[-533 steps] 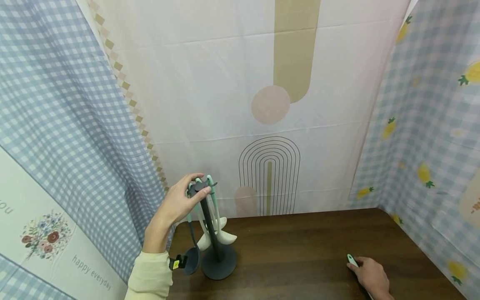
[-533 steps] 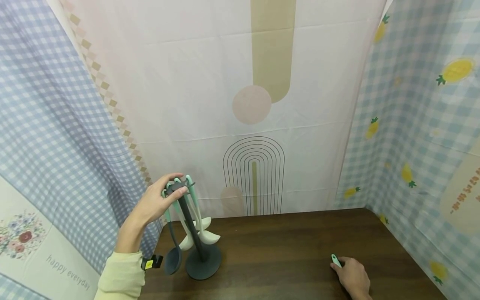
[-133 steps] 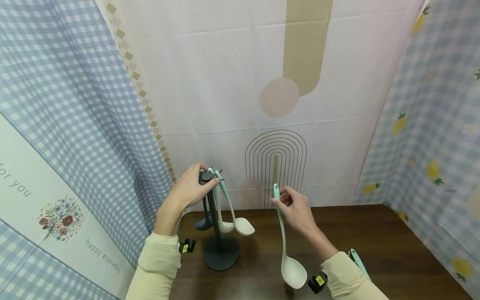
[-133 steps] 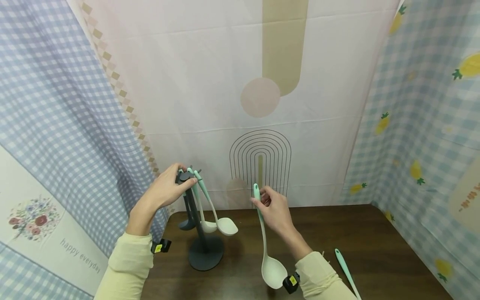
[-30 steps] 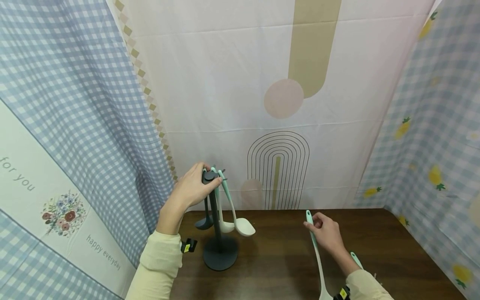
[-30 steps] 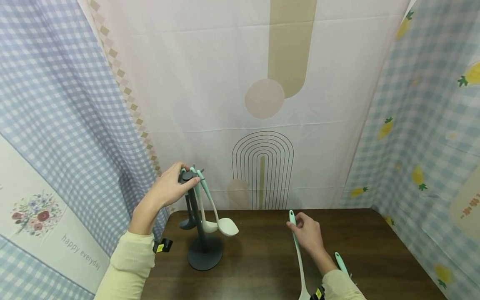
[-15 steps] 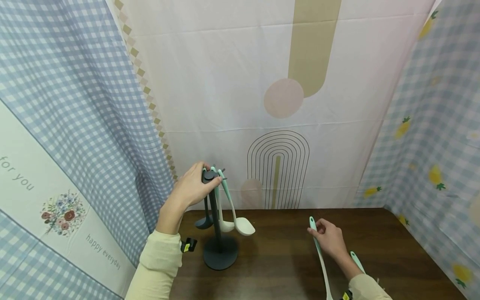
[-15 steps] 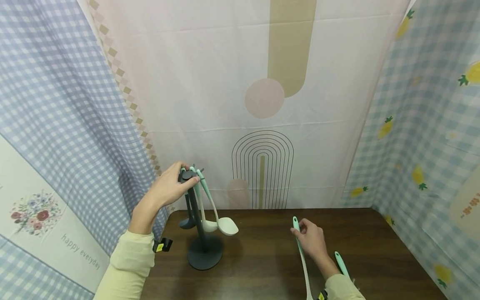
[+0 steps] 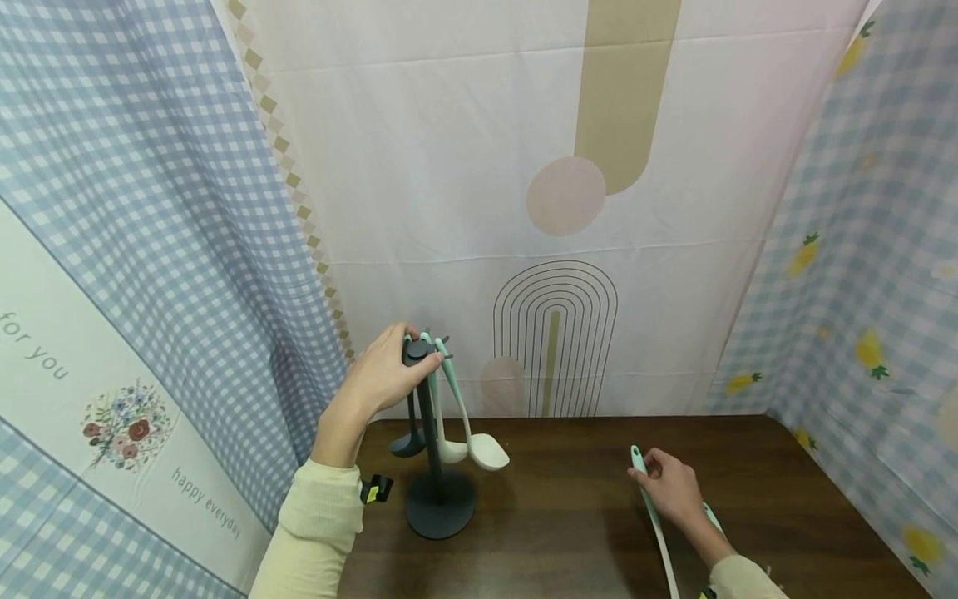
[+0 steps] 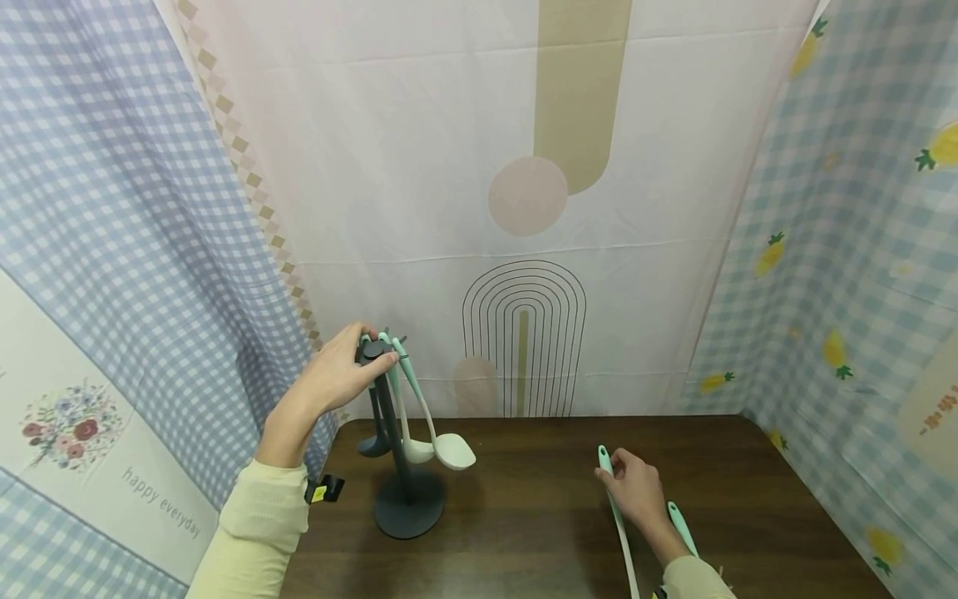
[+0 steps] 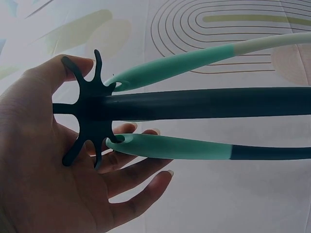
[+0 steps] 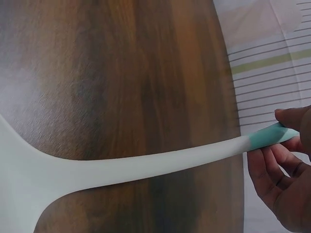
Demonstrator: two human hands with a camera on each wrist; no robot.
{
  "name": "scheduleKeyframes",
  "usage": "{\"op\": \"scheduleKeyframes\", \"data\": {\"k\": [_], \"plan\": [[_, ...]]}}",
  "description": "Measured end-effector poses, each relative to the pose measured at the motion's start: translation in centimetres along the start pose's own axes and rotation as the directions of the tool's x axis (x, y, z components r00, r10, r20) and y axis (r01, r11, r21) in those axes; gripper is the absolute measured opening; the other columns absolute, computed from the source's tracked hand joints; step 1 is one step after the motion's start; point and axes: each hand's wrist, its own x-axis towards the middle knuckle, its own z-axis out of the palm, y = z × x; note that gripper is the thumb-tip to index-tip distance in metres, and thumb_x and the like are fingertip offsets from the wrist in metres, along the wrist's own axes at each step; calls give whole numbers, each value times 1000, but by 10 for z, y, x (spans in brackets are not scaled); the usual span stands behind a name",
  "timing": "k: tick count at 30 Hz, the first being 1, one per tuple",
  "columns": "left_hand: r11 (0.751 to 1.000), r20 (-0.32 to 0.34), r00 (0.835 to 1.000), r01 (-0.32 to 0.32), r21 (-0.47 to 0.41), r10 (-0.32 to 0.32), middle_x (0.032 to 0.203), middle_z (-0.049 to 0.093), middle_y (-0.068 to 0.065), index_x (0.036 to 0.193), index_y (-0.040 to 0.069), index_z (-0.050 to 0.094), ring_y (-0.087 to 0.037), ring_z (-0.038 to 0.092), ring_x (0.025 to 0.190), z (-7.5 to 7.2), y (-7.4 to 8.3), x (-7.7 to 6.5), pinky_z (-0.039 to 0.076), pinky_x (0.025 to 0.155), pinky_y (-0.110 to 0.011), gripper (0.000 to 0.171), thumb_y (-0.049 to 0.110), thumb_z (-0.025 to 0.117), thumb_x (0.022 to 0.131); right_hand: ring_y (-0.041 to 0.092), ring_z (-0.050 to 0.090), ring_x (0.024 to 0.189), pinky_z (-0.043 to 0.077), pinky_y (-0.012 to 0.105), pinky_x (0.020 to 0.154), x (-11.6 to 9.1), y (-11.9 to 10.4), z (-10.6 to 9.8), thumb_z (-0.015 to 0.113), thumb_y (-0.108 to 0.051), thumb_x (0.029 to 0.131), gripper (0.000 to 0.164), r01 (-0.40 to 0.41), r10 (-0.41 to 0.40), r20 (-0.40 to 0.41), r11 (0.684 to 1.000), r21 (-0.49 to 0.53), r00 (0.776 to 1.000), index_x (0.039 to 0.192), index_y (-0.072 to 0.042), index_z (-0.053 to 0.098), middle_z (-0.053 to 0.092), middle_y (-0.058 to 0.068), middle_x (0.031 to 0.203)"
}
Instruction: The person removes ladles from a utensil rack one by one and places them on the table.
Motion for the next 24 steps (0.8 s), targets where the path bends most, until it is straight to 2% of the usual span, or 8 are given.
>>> {"op": "scheduleKeyframes", "data": {"k": [10,24], "plan": [[1000,-3,1000,4,0,-4,135,58,-9,142,14,52,-29,61,104,1,-1,0,50,82,-45,68,65,57,97,18,48,58,38,32,54,-7,21,-3,80,-26,94,23,-57,56,65,998,3,996,94,-7,66,55,0,70],[1000,-6,1000,3,5,-3,134,58,-8,141,15,52,-28,61,102,1,0,0,50,81,-44,67,65,57,97,17,47,58,39,33,55,-13,47,-7,79,-26,93,23,-64,68,77,996,-55,995,91,-8,65,54,-1,69]]}}
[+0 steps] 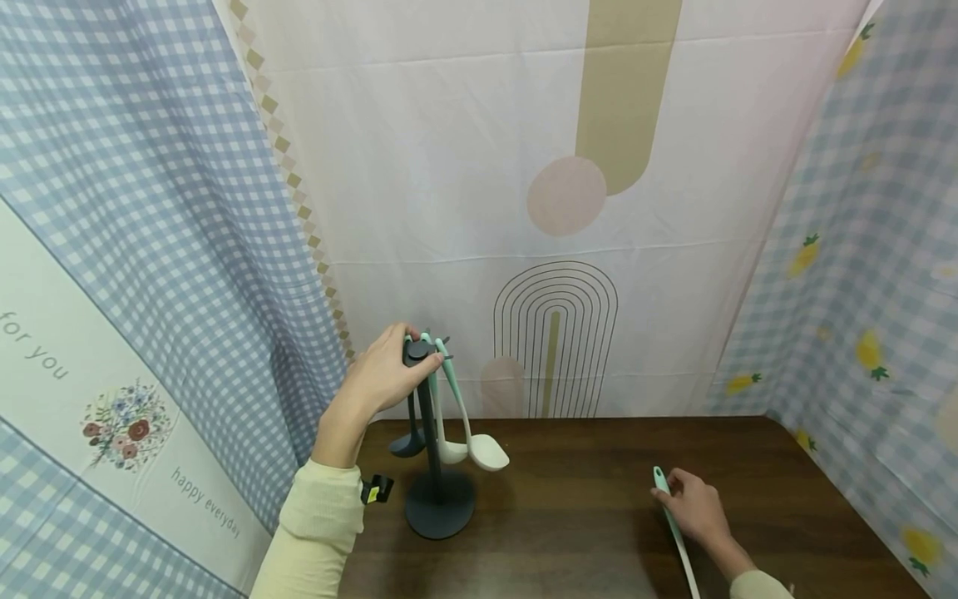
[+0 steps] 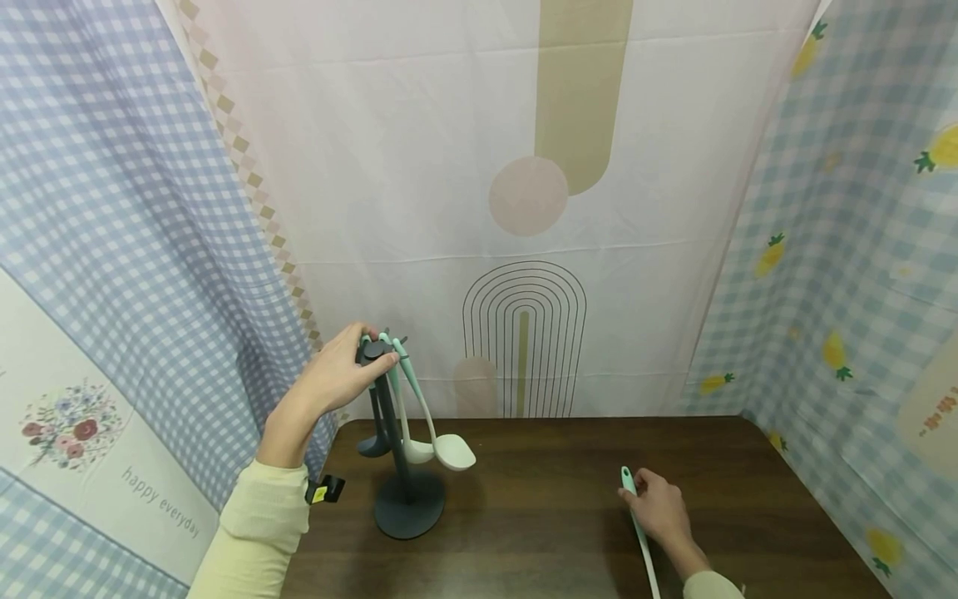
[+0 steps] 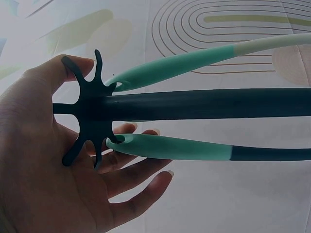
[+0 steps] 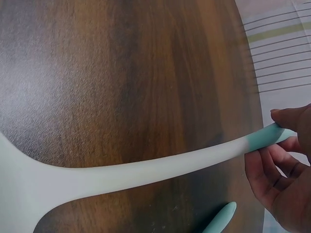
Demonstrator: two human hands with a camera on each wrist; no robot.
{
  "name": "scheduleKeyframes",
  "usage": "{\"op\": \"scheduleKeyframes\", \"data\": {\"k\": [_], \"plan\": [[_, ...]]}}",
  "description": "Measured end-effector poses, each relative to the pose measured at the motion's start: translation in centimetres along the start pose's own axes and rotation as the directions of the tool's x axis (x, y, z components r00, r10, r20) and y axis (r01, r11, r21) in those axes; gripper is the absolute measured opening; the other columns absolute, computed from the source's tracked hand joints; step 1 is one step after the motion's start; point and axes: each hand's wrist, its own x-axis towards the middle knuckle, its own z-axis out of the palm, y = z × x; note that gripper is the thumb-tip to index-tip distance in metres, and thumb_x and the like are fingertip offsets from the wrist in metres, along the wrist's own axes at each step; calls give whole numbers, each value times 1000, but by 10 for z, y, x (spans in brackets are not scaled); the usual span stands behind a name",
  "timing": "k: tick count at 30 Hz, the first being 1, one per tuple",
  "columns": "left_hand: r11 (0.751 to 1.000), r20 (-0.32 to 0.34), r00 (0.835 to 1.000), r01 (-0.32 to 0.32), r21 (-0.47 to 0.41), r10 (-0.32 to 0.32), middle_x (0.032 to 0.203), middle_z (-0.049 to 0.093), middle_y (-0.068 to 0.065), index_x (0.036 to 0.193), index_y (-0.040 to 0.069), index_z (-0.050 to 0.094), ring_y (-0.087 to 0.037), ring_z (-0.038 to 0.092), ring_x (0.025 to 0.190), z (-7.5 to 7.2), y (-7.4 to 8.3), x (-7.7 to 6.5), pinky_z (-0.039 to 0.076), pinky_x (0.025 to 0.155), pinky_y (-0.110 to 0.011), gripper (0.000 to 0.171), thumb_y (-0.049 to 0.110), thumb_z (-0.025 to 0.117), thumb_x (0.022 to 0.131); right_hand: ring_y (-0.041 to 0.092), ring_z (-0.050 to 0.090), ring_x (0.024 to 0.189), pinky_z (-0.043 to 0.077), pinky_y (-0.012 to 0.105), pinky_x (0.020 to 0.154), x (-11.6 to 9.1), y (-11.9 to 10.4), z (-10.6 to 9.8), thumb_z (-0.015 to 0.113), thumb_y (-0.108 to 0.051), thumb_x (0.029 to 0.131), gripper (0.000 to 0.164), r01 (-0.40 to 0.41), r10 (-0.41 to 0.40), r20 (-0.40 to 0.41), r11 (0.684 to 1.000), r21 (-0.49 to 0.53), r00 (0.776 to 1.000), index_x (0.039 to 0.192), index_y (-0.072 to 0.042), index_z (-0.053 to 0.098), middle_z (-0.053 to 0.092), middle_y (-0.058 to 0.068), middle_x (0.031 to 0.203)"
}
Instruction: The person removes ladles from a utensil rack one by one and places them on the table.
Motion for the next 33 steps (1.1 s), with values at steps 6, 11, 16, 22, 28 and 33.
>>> {"op": "scheduleKeyframes", "data": {"k": [6,11,16,22,28,33], "plan": [[1000,-2,1000,-3,-3,3,134,58,-9,141,14,52,-28,61,102,0,0,1,51,81,-44,66,64,57,97,18,48,60,39,35,56,-2,10,-1,78,-26,93,23,-11,11,18,1000,-10,1000,90,-8,64,54,-1,70],[1000,-1,1000,-9,-5,9,136,58,-10,142,13,52,-29,61,104,0,0,2,51,81,-45,67,64,57,98,19,47,59,38,35,56,-2,21,1,77,-27,93,24,-43,44,40,999,-17,998,90,-8,64,54,-1,69],[1000,-2,1000,-14,-14,14,136,59,-11,141,12,53,-30,61,105,1,-1,2,51,83,-46,68,64,57,98,19,47,59,38,35,56,-4,25,0,77,-28,93,24,-55,56,53,998,-14,997,90,-9,64,54,-2,67],[1000,-2,1000,-11,-20,11,134,59,-10,141,12,53,-29,60,103,0,-1,1,51,82,-45,67,64,58,98,20,47,60,38,35,56,-7,27,0,78,-29,93,24,-65,67,66,998,-25,996,89,-10,64,52,-2,65],[1000,3,1000,-9,-19,9,134,59,-9,141,13,53,-29,60,103,0,0,0,50,81,-44,67,64,58,98,21,46,58,38,35,54,-10,33,3,79,-27,91,24,-75,77,78,997,-28,994,86,-12,61,47,0,63],[1000,2,1000,-8,-19,8,133,59,-9,141,14,53,-28,60,103,0,0,0,50,81,-44,67,64,58,98,18,51,52,47,33,46,-14,33,6,79,-24,92,25,-118,116,114,993,10,987,85,-12,59,49,1,61]]}}
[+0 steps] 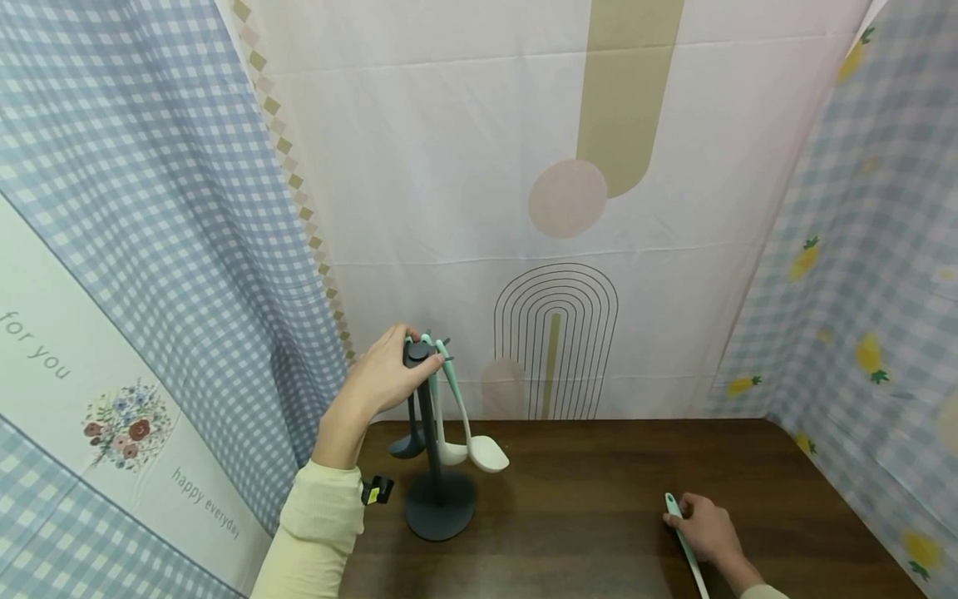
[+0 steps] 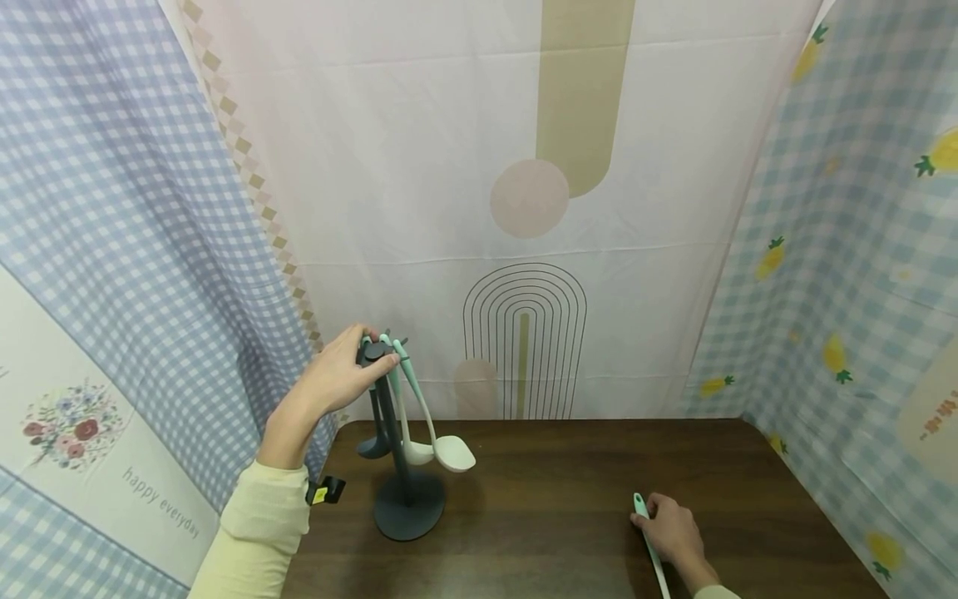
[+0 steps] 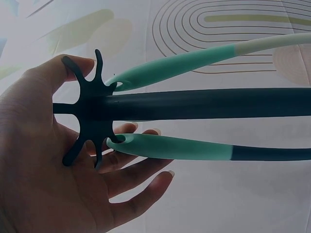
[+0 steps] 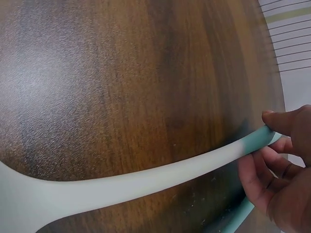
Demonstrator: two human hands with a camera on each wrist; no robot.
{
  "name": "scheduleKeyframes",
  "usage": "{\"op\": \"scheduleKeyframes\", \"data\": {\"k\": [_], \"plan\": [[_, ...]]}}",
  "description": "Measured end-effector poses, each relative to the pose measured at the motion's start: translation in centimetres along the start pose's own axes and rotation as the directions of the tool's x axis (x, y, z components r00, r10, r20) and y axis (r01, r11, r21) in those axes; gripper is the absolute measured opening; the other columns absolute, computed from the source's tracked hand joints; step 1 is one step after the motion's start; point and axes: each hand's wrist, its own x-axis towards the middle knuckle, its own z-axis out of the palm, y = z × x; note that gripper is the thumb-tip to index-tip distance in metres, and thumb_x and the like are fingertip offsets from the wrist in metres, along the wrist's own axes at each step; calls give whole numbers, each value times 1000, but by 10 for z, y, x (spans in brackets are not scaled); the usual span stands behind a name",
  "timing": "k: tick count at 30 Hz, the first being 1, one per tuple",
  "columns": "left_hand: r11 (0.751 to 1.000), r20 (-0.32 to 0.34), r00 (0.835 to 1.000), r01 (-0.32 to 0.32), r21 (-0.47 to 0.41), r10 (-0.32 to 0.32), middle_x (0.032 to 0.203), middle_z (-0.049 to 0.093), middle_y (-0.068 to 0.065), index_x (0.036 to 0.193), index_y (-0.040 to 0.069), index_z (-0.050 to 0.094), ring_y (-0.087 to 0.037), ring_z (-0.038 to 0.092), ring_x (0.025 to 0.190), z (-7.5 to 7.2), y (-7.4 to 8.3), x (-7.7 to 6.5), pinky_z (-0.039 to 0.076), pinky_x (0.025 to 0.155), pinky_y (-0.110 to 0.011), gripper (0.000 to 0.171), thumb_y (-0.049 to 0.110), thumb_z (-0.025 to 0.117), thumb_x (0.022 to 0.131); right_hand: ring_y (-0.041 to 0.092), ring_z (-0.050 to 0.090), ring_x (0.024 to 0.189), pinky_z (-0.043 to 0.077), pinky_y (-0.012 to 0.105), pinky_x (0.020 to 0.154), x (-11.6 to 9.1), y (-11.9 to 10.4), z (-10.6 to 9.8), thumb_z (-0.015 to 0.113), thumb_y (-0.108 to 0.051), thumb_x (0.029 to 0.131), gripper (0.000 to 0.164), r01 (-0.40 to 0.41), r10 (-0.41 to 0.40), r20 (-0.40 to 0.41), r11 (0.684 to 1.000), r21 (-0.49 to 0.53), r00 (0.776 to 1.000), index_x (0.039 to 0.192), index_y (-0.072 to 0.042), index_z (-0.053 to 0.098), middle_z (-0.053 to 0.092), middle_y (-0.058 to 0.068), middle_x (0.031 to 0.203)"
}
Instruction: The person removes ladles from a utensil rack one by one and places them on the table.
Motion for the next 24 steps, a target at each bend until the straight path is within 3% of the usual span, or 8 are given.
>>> {"op": "scheduleKeyframes", "data": {"k": [10,19,24], "plan": [[1000,0,1000,0,6,0,133,59,-9,141,13,53,-28,60,102,0,0,0,51,81,-44,68,65,57,98,15,54,49,53,32,43,-4,4,4,79,-20,92,27,-68,66,64,997,33,996,83,-11,56,51,3,63],[1000,3,1000,8,5,-8,136,58,-9,142,14,52,-29,61,104,0,0,0,51,82,-45,67,64,58,98,20,54,57,55,34,44,-5,5,3,80,-20,92,29,-68,66,67,997,27,996,82,-9,55,50,6,68],[1000,4,1000,1,8,-1,136,58,-9,142,14,52,-29,60,104,1,0,-1,51,82,-45,66,64,58,98,20,55,55,54,33,42,-5,3,3,80,-19,91,31,-41,43,71,999,-26,997,80,-10,53,50,5,66]]}}
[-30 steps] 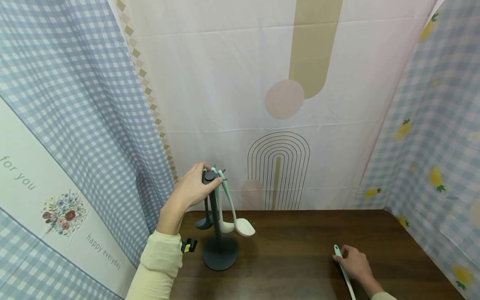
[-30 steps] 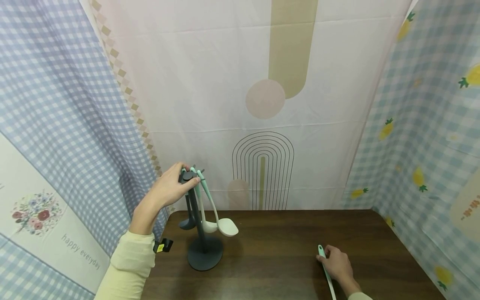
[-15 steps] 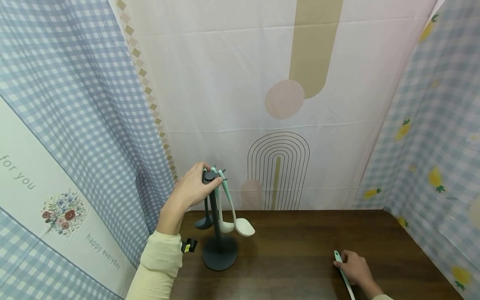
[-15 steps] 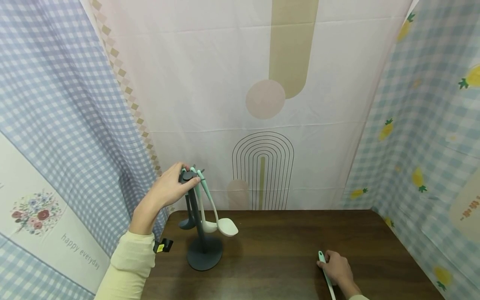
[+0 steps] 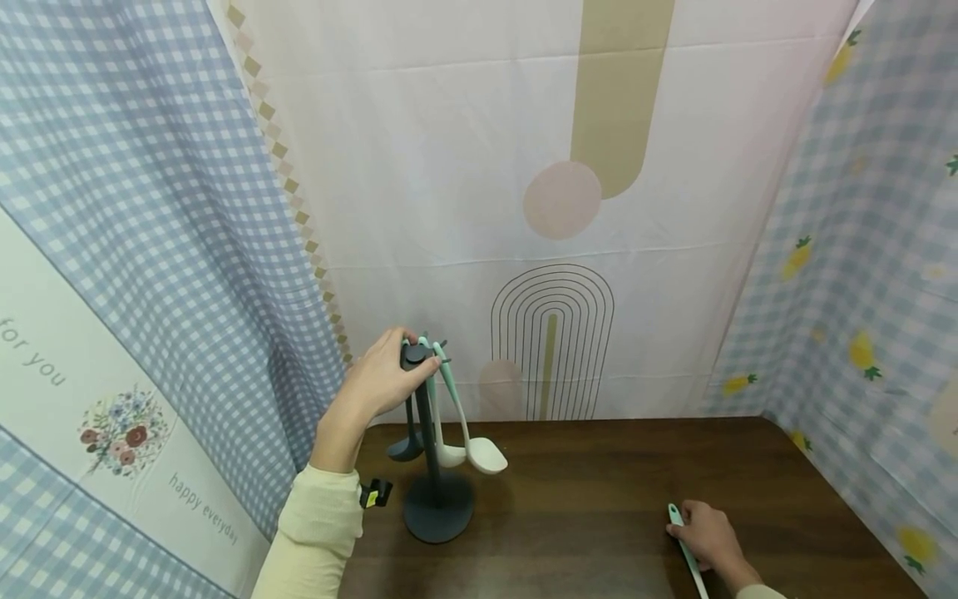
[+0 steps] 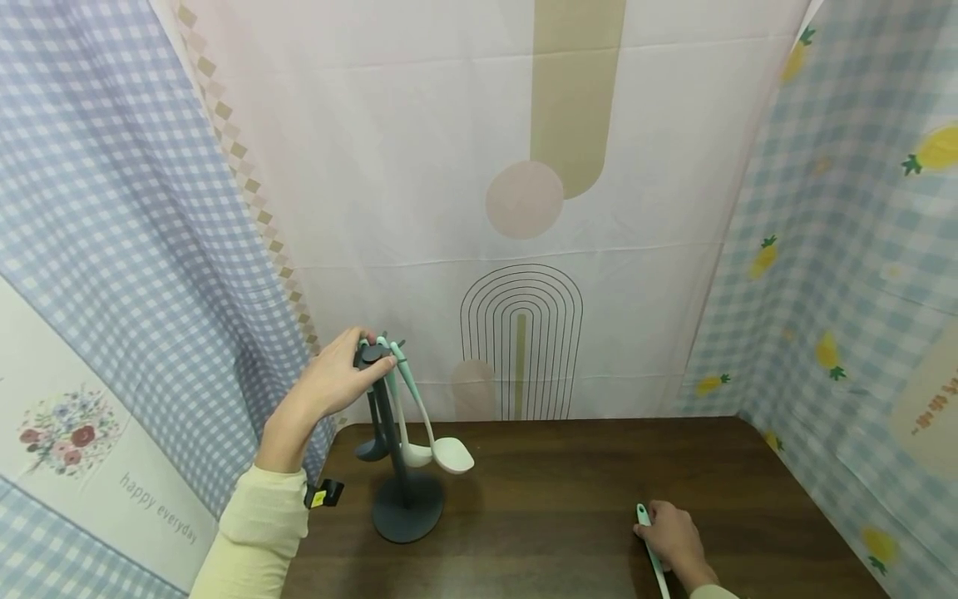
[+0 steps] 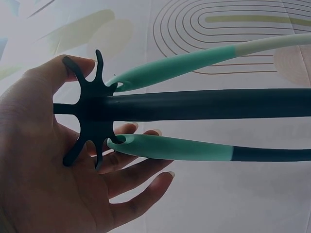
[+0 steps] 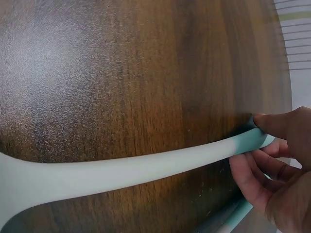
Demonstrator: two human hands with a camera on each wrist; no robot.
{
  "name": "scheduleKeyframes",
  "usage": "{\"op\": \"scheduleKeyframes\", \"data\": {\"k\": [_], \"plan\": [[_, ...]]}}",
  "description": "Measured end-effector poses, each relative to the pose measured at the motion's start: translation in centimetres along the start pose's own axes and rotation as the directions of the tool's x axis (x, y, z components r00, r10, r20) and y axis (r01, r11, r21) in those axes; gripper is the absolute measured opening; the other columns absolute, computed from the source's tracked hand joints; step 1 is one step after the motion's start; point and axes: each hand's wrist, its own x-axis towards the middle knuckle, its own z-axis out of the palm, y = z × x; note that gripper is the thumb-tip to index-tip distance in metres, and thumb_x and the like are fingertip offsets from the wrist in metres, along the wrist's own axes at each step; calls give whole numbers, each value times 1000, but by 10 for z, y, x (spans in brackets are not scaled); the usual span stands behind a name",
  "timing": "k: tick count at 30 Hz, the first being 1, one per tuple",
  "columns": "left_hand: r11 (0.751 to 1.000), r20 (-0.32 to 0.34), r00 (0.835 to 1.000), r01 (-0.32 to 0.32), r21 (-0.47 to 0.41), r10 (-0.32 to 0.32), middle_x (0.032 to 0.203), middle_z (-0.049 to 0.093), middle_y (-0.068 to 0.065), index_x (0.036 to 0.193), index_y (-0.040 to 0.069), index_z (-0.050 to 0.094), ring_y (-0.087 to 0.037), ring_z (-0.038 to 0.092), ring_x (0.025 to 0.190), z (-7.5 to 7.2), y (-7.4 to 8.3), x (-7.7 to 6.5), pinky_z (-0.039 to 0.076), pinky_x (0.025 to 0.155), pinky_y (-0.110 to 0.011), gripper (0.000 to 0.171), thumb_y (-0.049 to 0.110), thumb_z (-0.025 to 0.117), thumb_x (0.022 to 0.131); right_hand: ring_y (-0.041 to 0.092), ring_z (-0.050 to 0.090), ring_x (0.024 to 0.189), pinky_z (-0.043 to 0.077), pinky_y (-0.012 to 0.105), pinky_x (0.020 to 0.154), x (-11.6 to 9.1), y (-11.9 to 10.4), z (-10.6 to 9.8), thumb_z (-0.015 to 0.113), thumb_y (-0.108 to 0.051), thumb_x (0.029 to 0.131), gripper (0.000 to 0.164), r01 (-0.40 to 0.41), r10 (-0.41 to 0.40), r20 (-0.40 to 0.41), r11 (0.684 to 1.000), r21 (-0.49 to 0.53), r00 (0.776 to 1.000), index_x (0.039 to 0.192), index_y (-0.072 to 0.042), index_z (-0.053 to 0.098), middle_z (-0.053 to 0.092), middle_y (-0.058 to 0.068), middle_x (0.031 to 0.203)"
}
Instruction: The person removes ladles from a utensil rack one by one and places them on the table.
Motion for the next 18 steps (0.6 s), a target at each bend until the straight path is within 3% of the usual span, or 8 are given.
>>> {"op": "scheduleKeyframes", "data": {"k": [18], "plan": [[1000,2,1000,-5,0,5,136,59,-11,141,13,53,-31,61,107,0,0,0,51,85,-48,66,63,58,99,19,56,56,54,32,44,1,-4,0,79,-20,93,30,-7,9,40,999,-45,999,79,-8,55,51,6,68]]}}
